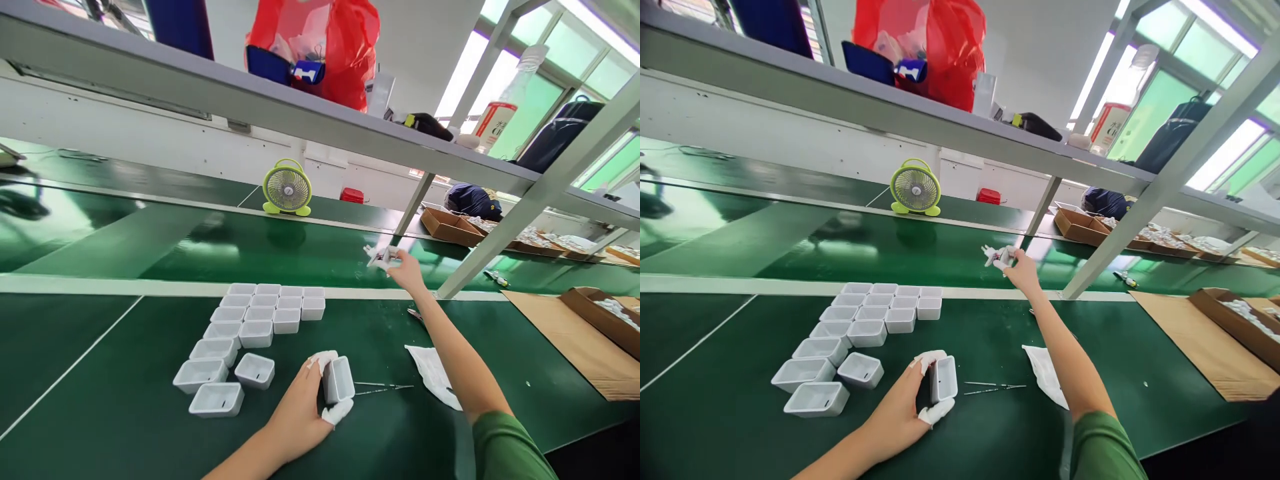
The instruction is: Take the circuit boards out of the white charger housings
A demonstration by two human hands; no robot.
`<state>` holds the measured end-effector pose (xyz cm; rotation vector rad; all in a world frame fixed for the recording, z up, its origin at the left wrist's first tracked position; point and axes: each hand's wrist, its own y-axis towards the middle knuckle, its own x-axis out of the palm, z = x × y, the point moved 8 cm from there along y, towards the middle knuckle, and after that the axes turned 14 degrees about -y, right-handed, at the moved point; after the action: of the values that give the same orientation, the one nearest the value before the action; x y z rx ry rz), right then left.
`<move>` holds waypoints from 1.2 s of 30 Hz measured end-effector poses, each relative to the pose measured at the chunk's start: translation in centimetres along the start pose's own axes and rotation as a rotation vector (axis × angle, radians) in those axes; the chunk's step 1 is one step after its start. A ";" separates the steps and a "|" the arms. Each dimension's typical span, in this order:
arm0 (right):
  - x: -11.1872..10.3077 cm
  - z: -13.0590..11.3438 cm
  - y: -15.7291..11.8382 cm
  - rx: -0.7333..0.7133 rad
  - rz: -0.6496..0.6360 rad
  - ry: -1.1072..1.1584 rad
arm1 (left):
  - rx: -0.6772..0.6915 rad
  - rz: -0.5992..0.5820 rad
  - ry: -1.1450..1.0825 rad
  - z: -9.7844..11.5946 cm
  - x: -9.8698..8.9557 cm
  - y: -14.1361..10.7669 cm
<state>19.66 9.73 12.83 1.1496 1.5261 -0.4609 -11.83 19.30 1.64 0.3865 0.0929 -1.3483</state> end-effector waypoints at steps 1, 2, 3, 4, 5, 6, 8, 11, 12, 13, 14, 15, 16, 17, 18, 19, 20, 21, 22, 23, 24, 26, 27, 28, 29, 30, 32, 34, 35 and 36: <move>-1.5 -0.2 -1.7 -0.027 0.062 0.061 | 0.002 -0.008 -0.019 0.2 0.0 0.0; -2.8 -0.4 -3.7 -0.044 0.117 0.122 | 0.002 -0.017 -0.036 0.3 0.1 0.0; -3.9 -0.6 -5.8 -0.060 0.161 0.186 | -0.002 -0.026 -0.052 0.4 0.1 0.0; -4.9 -1.0 -8.0 -0.087 0.226 0.295 | -0.008 -0.035 -0.068 0.4 0.2 0.0; -5.8 -1.5 -10.2 -0.142 0.301 0.544 | -0.014 -0.042 -0.084 0.4 0.2 -0.1; -6.0 -2.1 -12.2 -0.187 0.311 0.731 | -0.015 -0.047 -0.101 0.5 0.3 -0.1; -4.8 -3.5 -15.2 -0.203 0.215 0.943 | 0.005 -0.050 -0.130 0.7 0.4 -0.3; -1.4 -5.3 -18.1 -0.182 0.004 1.097 | 0.075 -0.027 -0.158 1.3 0.2 -0.7; -0.3 -5.7 -18.7 -0.186 -0.049 1.137 | 0.103 -0.009 -0.164 1.6 0.0 -0.9; 0.5 -6.1 -19.3 -0.199 -0.089 1.172 | 0.131 0.008 -0.170 1.8 -0.3 -1.0; 1.2 -6.3 -19.7 -0.217 -0.117 1.200 | 0.159 0.020 -0.177 2.1 -0.5 -1.0; 1.7 -6.3 -20.2 -0.233 -0.136 1.220 | 0.185 0.025 -0.183 2.4 -0.7 -1.1; 2.1 -6.3 -20.6 -0.239 -0.147 1.234 | 0.205 0.023 -0.187 2.6 -0.8 -1.0; 2.4 -6.2 -21.0 -0.240 -0.158 1.241 | 0.221 0.017 -0.186 2.7 -1.0 -1.0; 2.6 -6.2 -21.4 -0.241 -0.185 1.242 | 0.231 0.013 -0.178 2.8 -1.1 -0.9; 3.0 -6.2 -21.9 -0.239 -0.227 1.236 | 0.237 0.013 -0.162 2.9 -1.2 -0.9; 3.3 -6.2 -22.4 -0.229 -0.271 1.228 | 0.239 0.014 -0.141 2.9 -1.3 -0.8; 3.5 -6.2 -22.9 -0.223 -0.313 1.221 | 0.236 0.013 -0.118 2.8 -1.3 -0.8; 3.7 -6.2 -23.3 -0.219 -0.347 1.214 | 0.225 0.012 -0.095 2.7 -1.4 -0.7; 3.8 -6.2 -23.7 -0.221 -0.365 1.207 | 0.205 0.006 -0.075 2.5 -1.3 -0.7; 3.9 -6.1 -24.0 -0.230 -0.369 1.195 | 0.182 -0.004 -0.062 2.2 -1.3 -0.7; 3.9 -6.1 -24.3 -0.277 -0.379 1.153 | 0.136 -0.034 -0.053 1.9 -1.1 -0.8; 4.0 -6.2 -24.5 -0.312 -0.389 1.126 | 0.120 -0.048 -0.053 1.9 -1.0 -0.8; 4.0 -6.2 -24.6 -0.346 -0.388 1.104 | 0.115 -0.060 -0.058 2.0 -1.0 -0.8; 3.9 -6.3 -24.6 -0.383 -0.380 1.083 | 0.119 -0.069 -0.064 2.1 -1.0 -0.8; 3.7 -6.3 -24.6 -0.417 -0.362 1.067 | 0.134 -0.072 -0.069 2.4 -1.0 -0.8; 3.3 -6.3 -24.6 -0.467 -0.325 1.053 | 0.186 -0.068 -0.078 3.1 -1.2 -0.9; 3.1 -6.5 -24.5 -0.492 -0.325 1.054 | 0.232 -0.059 -0.087 3.6 -1.4 -0.9; 3.0 -6.6 -24.5 -0.499 -0.334 1.056 | 0.236 -0.059 -0.088 3.6 -1.4 -0.9; 2.9 -6.7 -24.6 -0.508 -0.343 1.058 | 0.230 -0.062 -0.090 3.6 -1.4 -0.9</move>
<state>-4.35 5.16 5.14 0.7182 2.5730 0.4060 -13.55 19.31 5.21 0.5185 -0.1268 -1.4402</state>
